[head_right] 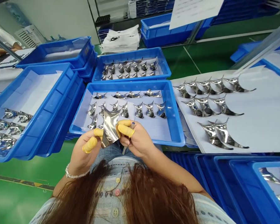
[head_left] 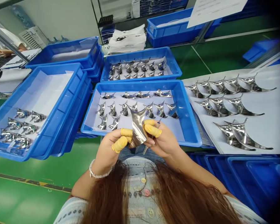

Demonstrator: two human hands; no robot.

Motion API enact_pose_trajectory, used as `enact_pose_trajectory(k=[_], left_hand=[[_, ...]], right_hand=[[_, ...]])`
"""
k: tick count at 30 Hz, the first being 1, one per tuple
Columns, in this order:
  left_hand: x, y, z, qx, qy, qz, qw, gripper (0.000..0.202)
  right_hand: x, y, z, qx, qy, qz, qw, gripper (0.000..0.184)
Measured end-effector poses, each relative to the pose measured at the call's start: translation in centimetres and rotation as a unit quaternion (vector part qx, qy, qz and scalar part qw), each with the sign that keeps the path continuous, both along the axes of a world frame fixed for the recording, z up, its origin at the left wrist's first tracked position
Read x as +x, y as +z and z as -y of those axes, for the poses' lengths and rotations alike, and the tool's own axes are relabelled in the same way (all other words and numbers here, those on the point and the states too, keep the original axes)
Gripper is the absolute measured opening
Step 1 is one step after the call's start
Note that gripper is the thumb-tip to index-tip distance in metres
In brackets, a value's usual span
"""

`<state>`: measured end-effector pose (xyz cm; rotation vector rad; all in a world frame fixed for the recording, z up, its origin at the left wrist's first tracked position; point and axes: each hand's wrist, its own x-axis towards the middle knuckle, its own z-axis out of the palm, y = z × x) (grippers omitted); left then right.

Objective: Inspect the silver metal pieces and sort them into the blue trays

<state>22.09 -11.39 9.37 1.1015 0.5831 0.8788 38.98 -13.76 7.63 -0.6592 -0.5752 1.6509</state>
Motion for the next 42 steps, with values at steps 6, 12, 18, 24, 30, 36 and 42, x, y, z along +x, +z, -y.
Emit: enact_pose_trajectory(k=[6, 12, 18, 24, 30, 36, 42], left_hand=[[0.3, 0.8, 0.7, -0.016, 0.008, 0.022, 1.000, 0.034], [0.3, 0.5, 0.9, -0.007, 0.002, 0.001, 1.000, 0.029], [-0.9, -0.5, 0.3, 0.074, 0.042, -0.086, 0.993, 0.038], [-1.1, 0.3, 0.6, 0.112, 0.069, -0.120, 0.984, 0.037], [-1.4, 0.8, 0.5, 0.224, 0.050, -0.112, 0.967, 0.016], [-1.8, 0.7, 0.4, 0.276, 0.044, -0.127, 0.952, 0.018], [-1.9, 0.4, 0.5, 0.310, 0.049, -0.135, 0.940, 0.022]], right_hand=[[-0.6, -0.6, 0.0, -0.053, 0.052, -0.083, 0.994, 0.039], [-0.9, -0.7, 0.0, -0.056, 0.076, -0.100, 0.991, 0.033], [-0.5, -0.2, 0.8, 0.001, 0.050, -0.041, 0.998, 0.042], [-0.3, 0.6, 1.4, 0.021, 0.022, 0.015, 0.999, 0.035], [-0.1, 0.9, 1.7, 0.043, -0.003, 0.075, 0.996, 0.041], [0.0, 0.2, 1.9, 0.076, -0.004, 0.102, 0.992, 0.040], [0.3, 0.3, 1.6, 0.147, 0.020, 0.134, 0.980, 0.038]])
